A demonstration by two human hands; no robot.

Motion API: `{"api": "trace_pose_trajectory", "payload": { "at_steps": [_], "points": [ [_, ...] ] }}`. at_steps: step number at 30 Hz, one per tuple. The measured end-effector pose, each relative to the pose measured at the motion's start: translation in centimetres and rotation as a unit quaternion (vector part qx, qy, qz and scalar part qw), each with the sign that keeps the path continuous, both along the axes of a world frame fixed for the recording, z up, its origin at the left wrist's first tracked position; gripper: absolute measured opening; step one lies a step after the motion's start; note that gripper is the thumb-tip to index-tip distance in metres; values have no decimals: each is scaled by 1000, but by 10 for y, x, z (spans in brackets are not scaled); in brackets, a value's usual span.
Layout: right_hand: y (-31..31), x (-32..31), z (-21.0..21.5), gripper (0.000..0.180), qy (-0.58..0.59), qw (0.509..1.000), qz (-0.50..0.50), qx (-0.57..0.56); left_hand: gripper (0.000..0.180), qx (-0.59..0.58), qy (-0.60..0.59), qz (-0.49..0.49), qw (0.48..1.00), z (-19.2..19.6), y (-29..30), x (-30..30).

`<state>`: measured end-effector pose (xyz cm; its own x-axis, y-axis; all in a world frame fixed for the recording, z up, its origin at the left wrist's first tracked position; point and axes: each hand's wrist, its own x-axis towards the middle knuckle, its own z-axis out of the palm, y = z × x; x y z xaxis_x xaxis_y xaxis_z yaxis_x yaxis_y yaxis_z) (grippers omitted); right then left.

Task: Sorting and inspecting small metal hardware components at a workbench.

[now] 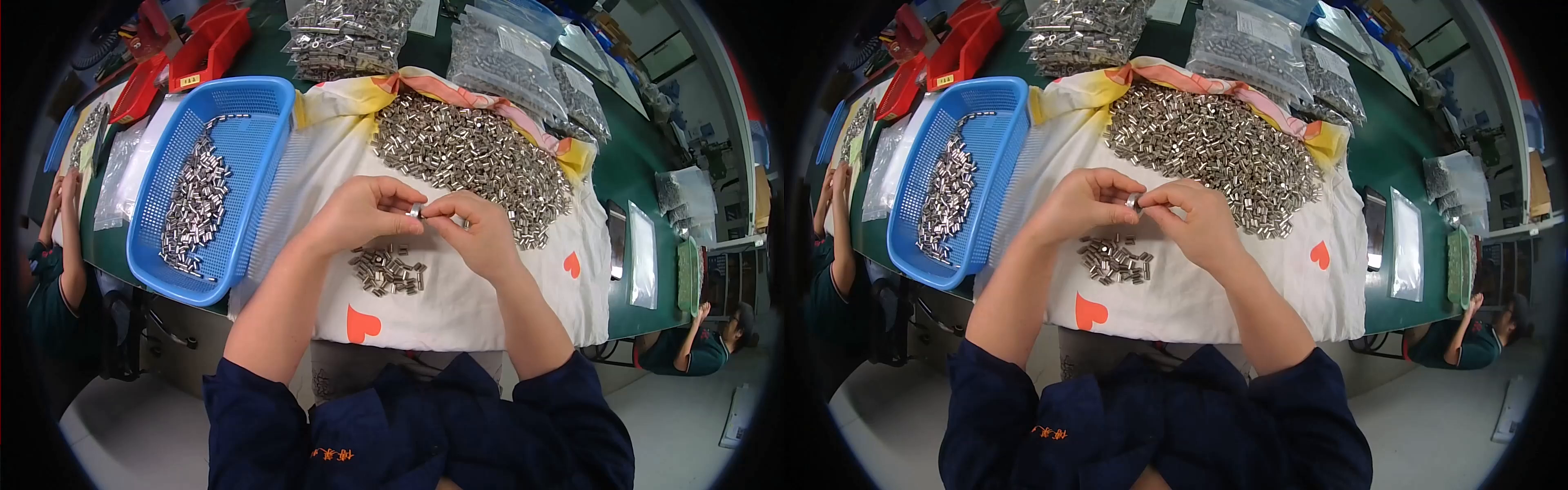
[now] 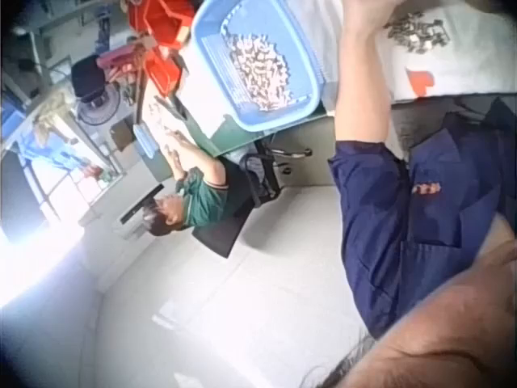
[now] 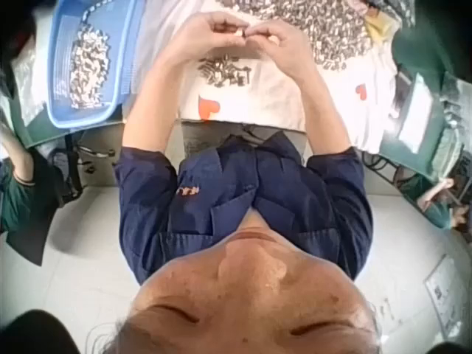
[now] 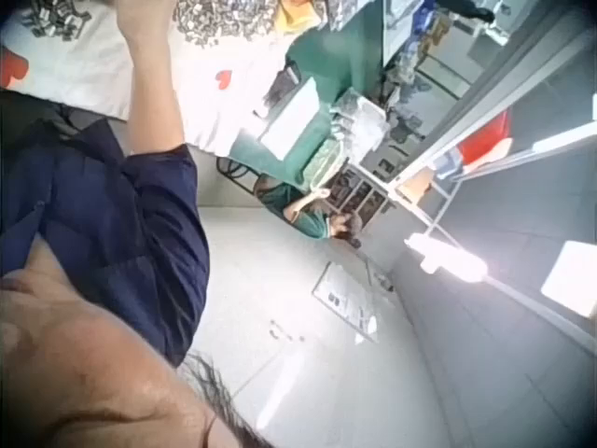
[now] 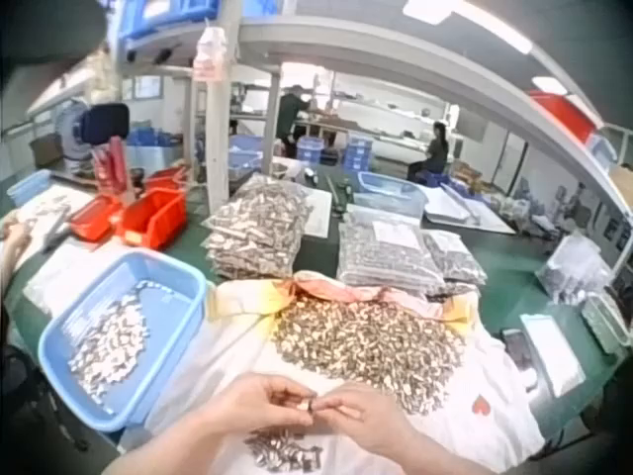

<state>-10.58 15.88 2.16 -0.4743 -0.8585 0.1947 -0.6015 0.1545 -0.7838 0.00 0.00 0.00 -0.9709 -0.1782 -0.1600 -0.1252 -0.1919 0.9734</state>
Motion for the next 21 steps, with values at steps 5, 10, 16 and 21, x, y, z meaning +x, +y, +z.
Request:
{"api": "trace_pose_trajectory", "payload": {
  "at_steps": [5,10,16,21],
  "points": [
    [-4,-6,-4,12,-115,993,-5,2,33,-15,-39,-84,996,5,-5,10],
    [-14,-25,-27,13,213,970,-111,-30,33,-46,-20,-118,992,7,-1,7],
    [-20,-21,-35,4,301,945,-125,19,33,-67,-17,-116,991,6,1,5],
    [-18,-20,-32,7,307,945,-108,28,34,-81,-20,-114,990,6,0,5]
  ]
}}
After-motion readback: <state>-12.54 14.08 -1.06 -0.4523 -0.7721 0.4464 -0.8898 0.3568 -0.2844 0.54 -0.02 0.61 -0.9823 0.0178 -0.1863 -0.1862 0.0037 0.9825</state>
